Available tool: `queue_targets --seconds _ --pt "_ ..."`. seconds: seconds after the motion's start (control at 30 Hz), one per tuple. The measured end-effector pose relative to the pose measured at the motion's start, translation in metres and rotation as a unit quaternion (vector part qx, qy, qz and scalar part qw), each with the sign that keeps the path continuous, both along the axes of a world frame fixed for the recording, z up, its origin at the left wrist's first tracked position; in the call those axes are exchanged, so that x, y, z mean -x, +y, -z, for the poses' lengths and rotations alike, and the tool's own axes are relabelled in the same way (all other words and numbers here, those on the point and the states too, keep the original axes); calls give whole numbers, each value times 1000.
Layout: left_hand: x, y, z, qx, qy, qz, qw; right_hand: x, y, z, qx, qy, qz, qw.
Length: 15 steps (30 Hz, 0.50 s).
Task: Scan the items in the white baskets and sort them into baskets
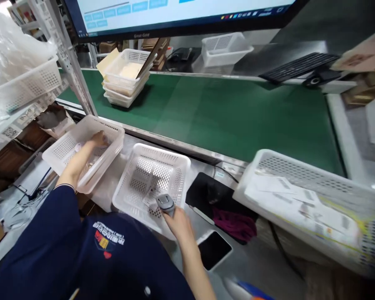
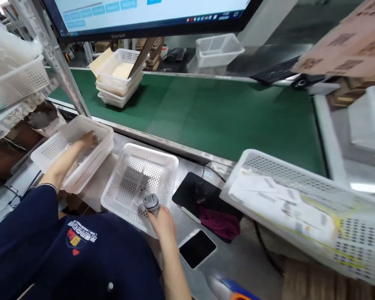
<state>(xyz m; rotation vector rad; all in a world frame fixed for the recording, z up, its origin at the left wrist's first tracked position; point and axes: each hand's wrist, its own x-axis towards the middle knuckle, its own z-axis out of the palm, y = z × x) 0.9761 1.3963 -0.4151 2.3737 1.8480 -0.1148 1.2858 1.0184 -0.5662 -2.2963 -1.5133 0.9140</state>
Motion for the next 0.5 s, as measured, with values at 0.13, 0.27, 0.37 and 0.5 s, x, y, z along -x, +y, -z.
queue_targets --seconds 0.13,0.27,0.37,0.5 --pt "-13 -10 -33 -105 -19 21 994 3 3 -31 -118 69 23 990" --pt "-42 -49 -58 -161 -39 171 971 26 24 -95 -255 91 -10 963" --pt "-66 -85 -54 -145 -28 305 941 43 40 -137 -270 30 -56 961" --pt "-90 -117 -31 -107 -27 394 912 51 49 -158 -195 -45 -66 978"
